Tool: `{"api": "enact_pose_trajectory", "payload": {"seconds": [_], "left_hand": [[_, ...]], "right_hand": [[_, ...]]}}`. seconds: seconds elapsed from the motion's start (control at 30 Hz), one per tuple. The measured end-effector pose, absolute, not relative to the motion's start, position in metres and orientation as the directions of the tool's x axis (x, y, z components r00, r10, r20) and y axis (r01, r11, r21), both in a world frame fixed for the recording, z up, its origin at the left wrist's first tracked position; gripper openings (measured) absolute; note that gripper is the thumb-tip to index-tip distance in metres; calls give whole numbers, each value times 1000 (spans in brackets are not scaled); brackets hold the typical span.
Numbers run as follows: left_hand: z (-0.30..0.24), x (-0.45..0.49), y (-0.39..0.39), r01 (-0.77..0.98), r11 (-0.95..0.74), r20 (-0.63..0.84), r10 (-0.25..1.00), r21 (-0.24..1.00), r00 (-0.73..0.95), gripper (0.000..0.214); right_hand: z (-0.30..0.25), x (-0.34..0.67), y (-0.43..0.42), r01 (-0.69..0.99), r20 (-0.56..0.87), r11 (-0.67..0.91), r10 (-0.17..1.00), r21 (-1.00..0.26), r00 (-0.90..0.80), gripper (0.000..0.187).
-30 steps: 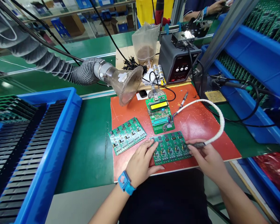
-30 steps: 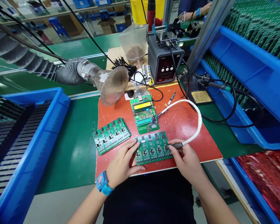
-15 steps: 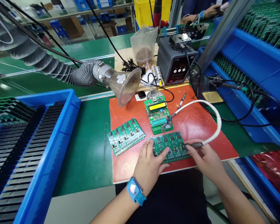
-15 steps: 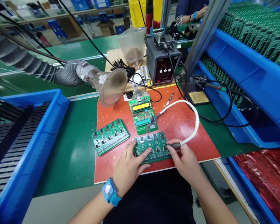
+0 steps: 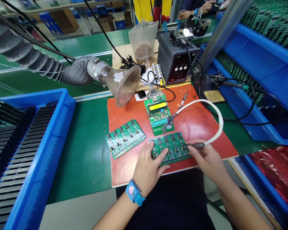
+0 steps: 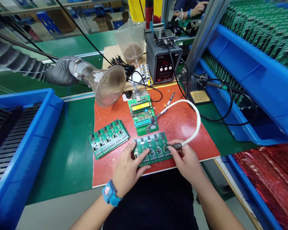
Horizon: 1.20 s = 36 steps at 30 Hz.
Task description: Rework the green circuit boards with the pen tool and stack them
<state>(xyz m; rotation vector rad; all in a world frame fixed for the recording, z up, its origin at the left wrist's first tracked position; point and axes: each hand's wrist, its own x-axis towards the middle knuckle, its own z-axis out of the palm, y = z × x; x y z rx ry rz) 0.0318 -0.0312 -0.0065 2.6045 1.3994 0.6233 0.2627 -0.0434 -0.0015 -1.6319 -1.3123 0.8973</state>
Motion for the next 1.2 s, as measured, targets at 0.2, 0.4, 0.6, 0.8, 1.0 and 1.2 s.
{"api": "enact_pose_trajectory", "payload": {"seconds": [0.2,0.4,0.6,0.8,1.0,1.2], "left_hand": [[-6,30,-30,734,-585,312,809,345,498,44],[-7,30,-30,735,-584,316,810,345,494,43],[-5,31,-30,734,-584,318,810,347,493,42],[-5,30,-29,738,-582,311,811,342,495,43],[-4,31,-31,741,-563,300,825,366,478,43],[10,34,-25,710,-589,248,808,387,535,39]], "right_hand": [[7,261,-45,393,10,-78,976,-916,218,17],[7,250,-51,335,29,-47,975,-941,220,15],[4,244,-48,343,8,-57,982,-938,186,14],[1,246,-48,370,-24,-87,985,-925,172,17],[6,245,-43,432,-67,-117,989,-895,129,21],[11,241,-38,510,-49,-109,990,-853,131,19]]}}
